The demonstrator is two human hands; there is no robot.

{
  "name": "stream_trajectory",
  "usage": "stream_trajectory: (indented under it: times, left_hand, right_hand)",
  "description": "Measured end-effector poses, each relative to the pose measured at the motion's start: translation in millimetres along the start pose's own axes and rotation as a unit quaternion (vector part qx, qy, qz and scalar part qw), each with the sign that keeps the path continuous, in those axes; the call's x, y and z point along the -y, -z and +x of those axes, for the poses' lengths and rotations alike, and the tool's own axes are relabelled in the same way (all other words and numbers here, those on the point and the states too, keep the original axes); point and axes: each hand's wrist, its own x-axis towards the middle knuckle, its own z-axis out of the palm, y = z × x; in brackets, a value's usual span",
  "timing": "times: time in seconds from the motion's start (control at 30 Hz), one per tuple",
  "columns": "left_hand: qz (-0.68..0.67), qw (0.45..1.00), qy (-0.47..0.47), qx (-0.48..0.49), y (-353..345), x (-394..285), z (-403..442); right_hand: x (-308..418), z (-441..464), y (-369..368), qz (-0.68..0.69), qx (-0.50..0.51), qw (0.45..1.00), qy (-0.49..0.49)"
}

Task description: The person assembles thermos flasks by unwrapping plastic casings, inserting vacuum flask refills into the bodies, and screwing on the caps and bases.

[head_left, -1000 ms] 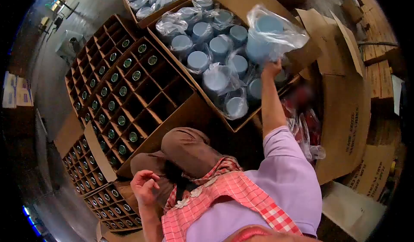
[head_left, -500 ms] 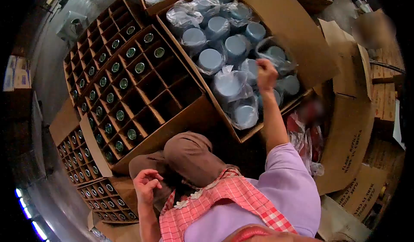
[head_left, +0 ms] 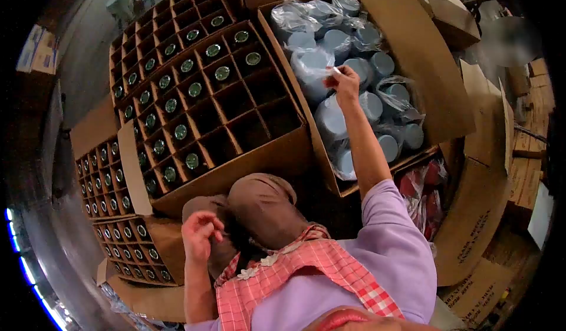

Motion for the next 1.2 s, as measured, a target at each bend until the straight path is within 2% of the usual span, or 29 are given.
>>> stream_trajectory:
  times: [0.1,0.17,0.23,0.3,0.33,0.37,0.43,0.47,0.5,0.57,0.63,0.67,0.7,0.73,0.77,0.8,0.83,0.9,0.97,1.0,1.1,1.13,1.17,1.2]
  left_hand:
    - [-0.021,1.0,-0.002,0.018,-18,-6,25]
    - [-0.086,0.994,0.021,0.058,-41,-5,45]
    - [-0.201,0.97,0.077,0.117,-62,-1,67]
    - [-0.384,0.893,0.119,0.202,-74,0,80]
    - [-0.435,0.861,0.116,0.234,-79,-3,80]
    - [-0.454,0.848,0.109,0.249,-85,-5,79]
    - [-0.448,0.853,0.087,0.252,-86,-3,63]
    - [-0.433,0.864,0.075,0.245,-85,0,51]
    - [-0.413,0.878,0.062,0.234,-81,4,38]
    - [-0.363,0.906,0.044,0.215,-70,6,17]
    - [-0.305,0.932,0.024,0.197,-52,1,7]
    - [-0.268,0.945,0.015,0.184,-40,-4,6]
    - [-0.232,0.957,0.013,0.175,-26,-12,11]
    - [-0.201,0.965,0.012,0.167,-15,-19,14]
    - [-0.175,0.971,0.014,0.16,-9,-22,13]
    - [-0.158,0.975,0.016,0.155,-5,-25,14]
    - [-0.144,0.978,0.018,0.15,-1,-27,14]
    - [-0.16,0.978,0.024,0.134,4,-31,13]
    - [-0.197,0.973,0.022,0.116,16,-36,8]
    - [-0.152,0.972,-0.059,0.167,27,-38,1]
    - [-0.058,0.973,-0.137,0.176,56,-32,-23]
    - [-0.04,0.984,-0.138,0.104,48,-29,-40]
    - [-0.023,0.965,-0.233,0.118,48,-11,-41]
    - [0.059,0.965,-0.24,0.082,32,-21,-67]
  right_hand:
    - [56,-56,-54,0.199,0.146,0.967,0.059]
    - [90,-108,-88,0.299,0.235,0.925,0.02]
    - [117,-160,-106,0.327,0.422,0.844,-0.058]
    - [120,-209,-117,0.205,0.537,0.804,-0.152]
    - [132,-229,-125,0.069,0.667,0.726,-0.155]
    - [135,-252,-134,0.046,0.727,0.658,-0.188]
    - [129,-302,-152,0.009,0.806,0.518,-0.286]
    - [125,-319,-160,-0.035,0.833,0.466,-0.298]
    - [123,-331,-165,-0.092,0.866,0.443,-0.214]
    - [136,-331,-149,-0.107,0.854,0.504,-0.072]
    - [155,-318,-116,-0.084,0.735,0.662,0.121]
    - [147,-312,-88,-0.07,0.621,0.778,0.063]
    - [154,-311,-84,0.002,0.421,0.904,0.077]
    - [153,-299,-73,-0.062,0.295,0.943,0.144]
    - [166,-290,-93,-0.103,0.248,0.933,0.241]
    - [157,-281,-101,-0.151,0.218,0.929,0.256]
    - [146,-281,-116,-0.167,0.241,0.922,0.254]
    - [131,-275,-132,-0.149,0.337,0.918,0.148]
    - [128,-261,-143,-0.306,0.339,0.885,0.085]
    - [133,-260,-152,-0.388,0.314,0.852,0.158]
    - [136,-247,-174,-0.244,0.34,0.908,-0.031]
    - [152,-249,-183,-0.203,0.288,0.935,-0.048]
    - [164,-240,-190,-0.09,0.258,0.961,-0.036]
    - [176,-232,-197,0.024,0.234,0.972,-0.018]
